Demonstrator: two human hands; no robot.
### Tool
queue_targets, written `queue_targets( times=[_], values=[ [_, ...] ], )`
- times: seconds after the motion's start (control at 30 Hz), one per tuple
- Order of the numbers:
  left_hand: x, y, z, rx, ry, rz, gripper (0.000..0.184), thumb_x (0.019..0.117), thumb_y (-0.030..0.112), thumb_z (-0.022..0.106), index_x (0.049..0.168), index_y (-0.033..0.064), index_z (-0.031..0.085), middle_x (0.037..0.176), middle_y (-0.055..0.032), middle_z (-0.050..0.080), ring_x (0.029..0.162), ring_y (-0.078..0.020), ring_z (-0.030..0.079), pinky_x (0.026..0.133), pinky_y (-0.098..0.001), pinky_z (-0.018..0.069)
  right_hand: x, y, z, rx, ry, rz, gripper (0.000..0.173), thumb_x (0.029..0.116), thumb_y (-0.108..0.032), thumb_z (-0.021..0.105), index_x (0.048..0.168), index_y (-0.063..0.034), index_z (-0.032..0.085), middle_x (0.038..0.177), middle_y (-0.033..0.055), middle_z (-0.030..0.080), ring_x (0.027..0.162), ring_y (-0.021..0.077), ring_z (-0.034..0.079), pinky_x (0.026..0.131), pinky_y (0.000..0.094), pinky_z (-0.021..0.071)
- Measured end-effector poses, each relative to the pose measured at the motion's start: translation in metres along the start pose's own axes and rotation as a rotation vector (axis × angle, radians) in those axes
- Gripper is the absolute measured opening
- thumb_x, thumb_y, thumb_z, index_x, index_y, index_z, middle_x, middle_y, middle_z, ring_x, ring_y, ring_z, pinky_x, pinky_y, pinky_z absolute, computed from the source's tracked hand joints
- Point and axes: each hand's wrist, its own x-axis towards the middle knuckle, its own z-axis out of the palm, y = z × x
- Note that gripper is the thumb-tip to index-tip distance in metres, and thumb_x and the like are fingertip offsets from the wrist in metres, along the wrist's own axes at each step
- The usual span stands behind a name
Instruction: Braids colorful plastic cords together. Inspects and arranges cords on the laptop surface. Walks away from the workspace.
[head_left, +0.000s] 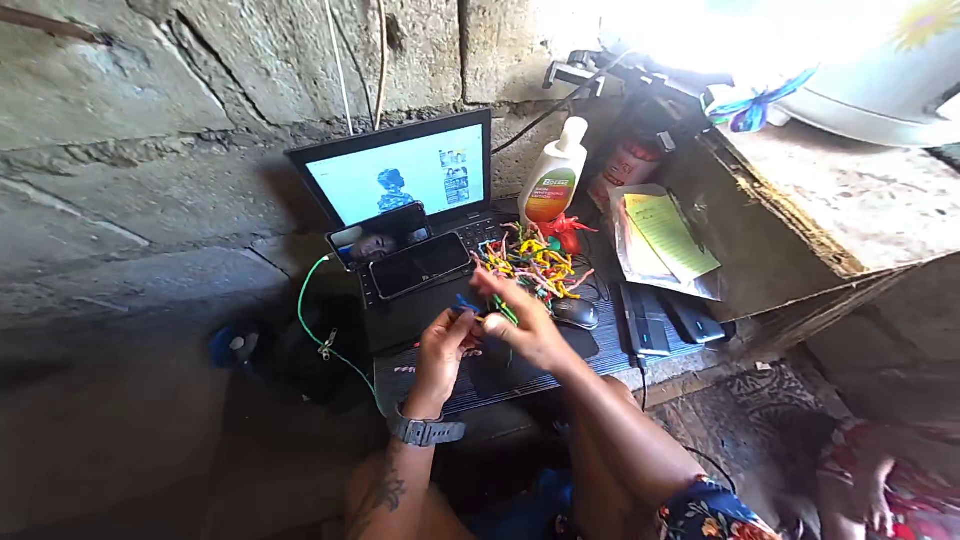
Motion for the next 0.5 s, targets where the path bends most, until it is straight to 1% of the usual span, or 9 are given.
queue_targets(
  times=[0.07, 0.13, 0.2, 0.27, 0.3, 0.37, 0.4, 0.47, 0.5],
  values=[
    [-0.003, 0.003, 0.001, -0.066, 0.005, -0.03, 0.02, 0.1047, 0.005, 0.042, 0.099, 0.0068, 0.061, 0.08, 0.002, 0.07, 0.071, -0.005, 0.068, 0.07, -0.0223, 0.0587, -0.009, 0.0, 0.014, 0.135, -0.018, -0.083, 0.043, 0.1013, -0.025, 0.061, 0.132, 0.0054, 0.064, 0.129, 0.0166, 0.068, 0.121, 0.0192, 0.064, 0.106, 0.0359, 0.0506],
    [-0.007, 0.002, 0.003, -0.066, -0.026, -0.038, 0.023, 0.1014, 0.002, 0.042, 0.099, 0.0072, 0.064, 0.08, 0.0027, 0.071, 0.072, -0.0048, 0.068, 0.071, -0.0227, 0.0587, -0.012, 0.0, 0.017, 0.14, 0.048, -0.141, 0.026, 0.1004, -0.016, 0.062, 0.113, 0.0028, 0.074, 0.117, 0.0137, 0.073, 0.115, 0.0168, 0.067, 0.103, 0.0331, 0.0524],
    [-0.009, 0.003, 0.008, -0.03, -0.064, -0.058, 0.019, 0.102, 0.002, 0.046, 0.1, 0.0053, 0.065, 0.08, 0.0025, 0.07, 0.073, -0.0055, 0.067, 0.073, -0.023, 0.058, -0.012, -0.002, 0.012, 0.147, 0.109, -0.12, 0.018, 0.0996, -0.011, 0.062, 0.102, 0.0015, 0.075, 0.106, 0.0096, 0.075, 0.107, 0.012, 0.069, 0.098, 0.0298, 0.0541],
    [-0.01, 0.004, 0.013, -0.007, -0.074, -0.085, 0.015, 0.1032, 0.003, 0.049, 0.102, 0.0042, 0.065, 0.079, 0.0031, 0.068, 0.071, -0.0043, 0.065, 0.072, -0.0213, 0.0563, -0.011, -0.003, 0.005, 0.188, 0.102, -0.062, 0.017, 0.0997, -0.011, 0.062, 0.104, 0.0028, 0.071, 0.103, 0.0063, 0.073, 0.1, 0.0053, 0.068, 0.092, 0.0245, 0.0553],
    [-0.01, 0.004, 0.014, -0.012, -0.073, -0.094, 0.016, 0.1029, 0.003, 0.049, 0.101, 0.0049, 0.065, 0.078, 0.0035, 0.068, 0.07, -0.0037, 0.064, 0.071, -0.0206, 0.0559, -0.011, -0.003, 0.001, 0.207, 0.069, -0.04, 0.02, 0.0989, -0.012, 0.063, 0.109, 0.0041, 0.069, 0.104, 0.0058, 0.073, 0.098, 0.0035, 0.068, 0.091, 0.0232, 0.0557],
    [-0.011, 0.005, 0.015, -0.021, -0.078, -0.103, 0.018, 0.1027, 0.002, 0.047, 0.101, 0.0053, 0.065, 0.078, 0.004, 0.068, 0.069, -0.0033, 0.064, 0.07, -0.0199, 0.0558, -0.01, -0.002, -0.003, 0.217, 0.027, -0.023, 0.031, 0.0975, -0.012, 0.066, 0.122, 0.0071, 0.065, 0.106, 0.0072, 0.073, 0.096, 0.0038, 0.068, 0.091, 0.0238, 0.0561],
    [-0.011, 0.005, 0.015, 0.001, -0.093, -0.103, 0.018, 0.1035, 0.003, 0.047, 0.102, 0.0052, 0.065, 0.078, 0.0043, 0.067, 0.07, -0.0033, 0.064, 0.07, -0.0198, 0.0556, -0.011, -0.002, -0.004, 0.235, 0.056, -0.024, 0.03, 0.0974, -0.009, 0.065, 0.123, 0.007, 0.066, 0.105, 0.0073, 0.073, 0.094, 0.0046, 0.069, 0.089, 0.0247, 0.0572],
    [-0.013, 0.001, 0.012, 0.06, -0.183, -0.08, 0.019, 0.1026, 0.004, 0.048, 0.111, 0.0026, 0.065, 0.08, 0.0058, 0.067, 0.072, -0.0027, 0.064, 0.072, -0.0199, 0.0554, -0.012, -0.003, -0.007, 0.402, 0.182, 0.023, 0.023, 0.0975, -0.002, 0.059, 0.12, 0.0019, 0.066, 0.099, 0.0048, 0.074, 0.089, 0.0098, 0.072, 0.086, 0.0312, 0.0614],
    [-0.014, -0.002, 0.012, 0.081, -0.249, -0.064, 0.023, 0.1015, 0.005, 0.049, 0.12, 0.0001, 0.062, 0.081, 0.0069, 0.066, 0.072, -0.0022, 0.063, 0.072, -0.0201, 0.0553, -0.01, -0.002, -0.012, 0.525, 0.251, 0.079, 0.024, 0.0982, -0.002, 0.056, 0.121, -0.005, 0.064, 0.095, 0.0024, 0.074, 0.086, 0.0121, 0.072, 0.083, 0.0336, 0.0612]
  ],
)
